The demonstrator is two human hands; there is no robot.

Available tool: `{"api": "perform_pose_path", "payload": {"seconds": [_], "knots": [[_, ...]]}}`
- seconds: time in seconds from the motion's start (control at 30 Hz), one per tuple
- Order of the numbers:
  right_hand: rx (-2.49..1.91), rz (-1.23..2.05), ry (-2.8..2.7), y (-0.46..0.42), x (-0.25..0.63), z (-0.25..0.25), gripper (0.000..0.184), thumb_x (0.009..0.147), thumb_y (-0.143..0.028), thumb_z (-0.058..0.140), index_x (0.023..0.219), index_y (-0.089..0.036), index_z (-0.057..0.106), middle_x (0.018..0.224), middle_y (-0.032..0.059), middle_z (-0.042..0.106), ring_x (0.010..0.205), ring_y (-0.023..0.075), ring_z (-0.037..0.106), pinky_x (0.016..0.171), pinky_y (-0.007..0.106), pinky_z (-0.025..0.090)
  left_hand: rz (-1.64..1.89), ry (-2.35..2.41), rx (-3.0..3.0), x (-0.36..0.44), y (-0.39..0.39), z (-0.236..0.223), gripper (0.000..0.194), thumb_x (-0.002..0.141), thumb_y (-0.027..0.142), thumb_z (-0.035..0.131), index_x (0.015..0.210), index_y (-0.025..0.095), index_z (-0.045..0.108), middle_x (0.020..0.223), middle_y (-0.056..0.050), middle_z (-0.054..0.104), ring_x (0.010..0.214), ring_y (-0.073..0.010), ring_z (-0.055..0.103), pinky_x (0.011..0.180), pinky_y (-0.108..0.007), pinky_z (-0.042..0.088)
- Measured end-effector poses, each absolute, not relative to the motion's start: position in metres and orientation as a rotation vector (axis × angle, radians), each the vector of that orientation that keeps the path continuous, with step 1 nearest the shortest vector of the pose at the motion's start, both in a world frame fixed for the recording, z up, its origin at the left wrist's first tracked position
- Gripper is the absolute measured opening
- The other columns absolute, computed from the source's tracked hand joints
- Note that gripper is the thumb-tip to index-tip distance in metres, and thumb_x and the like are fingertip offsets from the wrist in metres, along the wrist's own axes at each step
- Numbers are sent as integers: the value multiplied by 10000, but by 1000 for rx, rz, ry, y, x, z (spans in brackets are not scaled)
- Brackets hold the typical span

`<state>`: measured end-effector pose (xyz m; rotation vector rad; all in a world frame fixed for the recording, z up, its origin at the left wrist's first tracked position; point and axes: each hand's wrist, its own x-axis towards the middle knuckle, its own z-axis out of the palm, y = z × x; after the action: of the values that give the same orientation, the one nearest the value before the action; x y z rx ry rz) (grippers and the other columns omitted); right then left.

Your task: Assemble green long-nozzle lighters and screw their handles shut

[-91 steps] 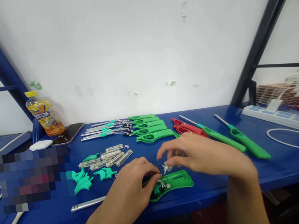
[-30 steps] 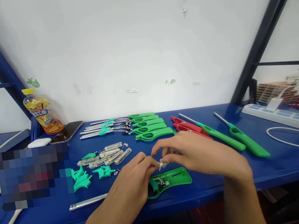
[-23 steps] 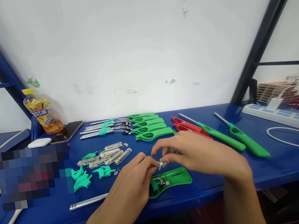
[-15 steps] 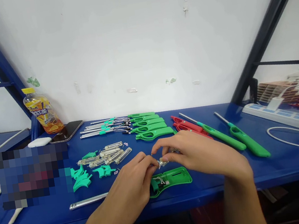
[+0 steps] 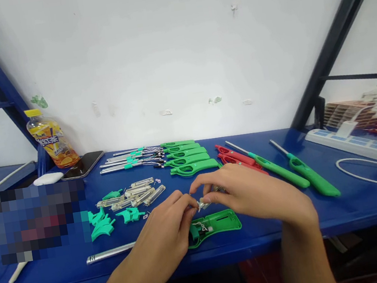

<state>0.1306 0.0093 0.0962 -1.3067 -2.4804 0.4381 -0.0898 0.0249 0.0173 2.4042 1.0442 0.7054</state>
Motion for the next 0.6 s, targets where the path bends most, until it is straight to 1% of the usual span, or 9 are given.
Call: {"api": "perform_pose_path", "payload": {"seconds": [0.2,0.6], "knots": [[-1320,426,-2476,12,131,95,243,1030,-167,576,1163,-292,737,903,-63,806,716,127,664,674,284,388,714,1031,2398,-90,25,17,246,1108,208,417,1026,229,648,961,-18,608,842,-195,596,749,-340,404],[-1334,421,-2457,11,131,95,251,1041,-178,579,1195,-283,747,887,-49,804,728,141,667,694,301,405,718,1031,2396,-88,26,18,266,1114,219,391,1052,232,649,997,-32,617,874,-205,608,773,-347,419]]}}
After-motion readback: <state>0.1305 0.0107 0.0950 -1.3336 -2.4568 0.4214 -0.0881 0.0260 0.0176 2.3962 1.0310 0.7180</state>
